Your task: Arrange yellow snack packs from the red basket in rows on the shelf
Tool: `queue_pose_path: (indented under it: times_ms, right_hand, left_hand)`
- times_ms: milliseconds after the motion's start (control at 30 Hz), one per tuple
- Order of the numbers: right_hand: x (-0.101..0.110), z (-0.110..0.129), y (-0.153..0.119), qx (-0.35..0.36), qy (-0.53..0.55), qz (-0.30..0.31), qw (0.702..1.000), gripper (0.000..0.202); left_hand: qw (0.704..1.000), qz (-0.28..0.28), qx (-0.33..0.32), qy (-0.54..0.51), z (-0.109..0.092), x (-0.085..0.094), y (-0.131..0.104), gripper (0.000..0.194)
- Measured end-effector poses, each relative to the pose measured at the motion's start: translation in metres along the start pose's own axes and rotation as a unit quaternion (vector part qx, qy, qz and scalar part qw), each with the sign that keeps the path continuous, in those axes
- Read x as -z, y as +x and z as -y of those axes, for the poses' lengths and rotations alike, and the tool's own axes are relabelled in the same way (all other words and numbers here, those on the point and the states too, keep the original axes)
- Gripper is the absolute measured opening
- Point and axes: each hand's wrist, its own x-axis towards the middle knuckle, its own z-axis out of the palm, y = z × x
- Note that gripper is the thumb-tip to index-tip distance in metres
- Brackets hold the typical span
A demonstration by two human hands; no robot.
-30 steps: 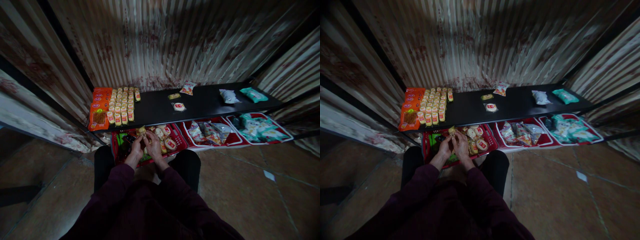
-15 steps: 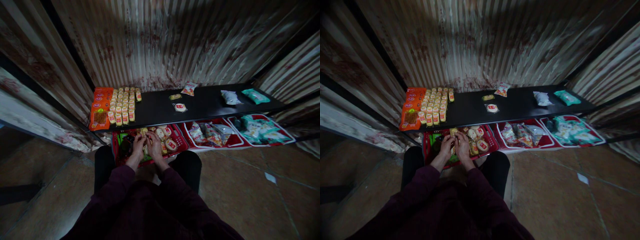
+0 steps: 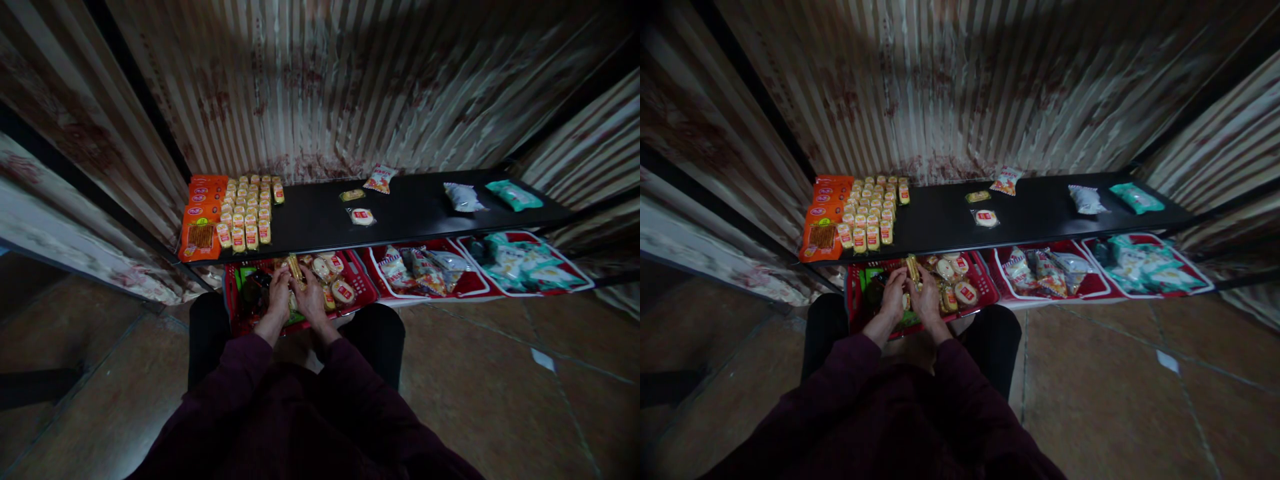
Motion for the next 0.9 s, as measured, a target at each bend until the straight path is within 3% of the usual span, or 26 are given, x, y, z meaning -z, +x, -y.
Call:
queue_pose_path:
  times_ms: [433,633,900]
  right_hand:
    - [-0.006,-0.012,0.004,-0.152,0.186,-0.036,0.97,0.045]
    - [-0.012,-0.018,0.006,-0.181,0.23,-0.052,0.955,0.048]
    - [-0.008,-0.008,0.014,-0.17,0.21,-0.035,0.962,0.051]
  left_hand:
    - [0.999,0.022,-0.033,0.01,0.011,0.001,0.001,0.029]
    - [0.998,0.033,-0.045,0.007,0.006,-0.002,-0.001,0.027]
    - [0.996,0.03,-0.069,0.044,-0.002,-0.003,0.001,0.032]
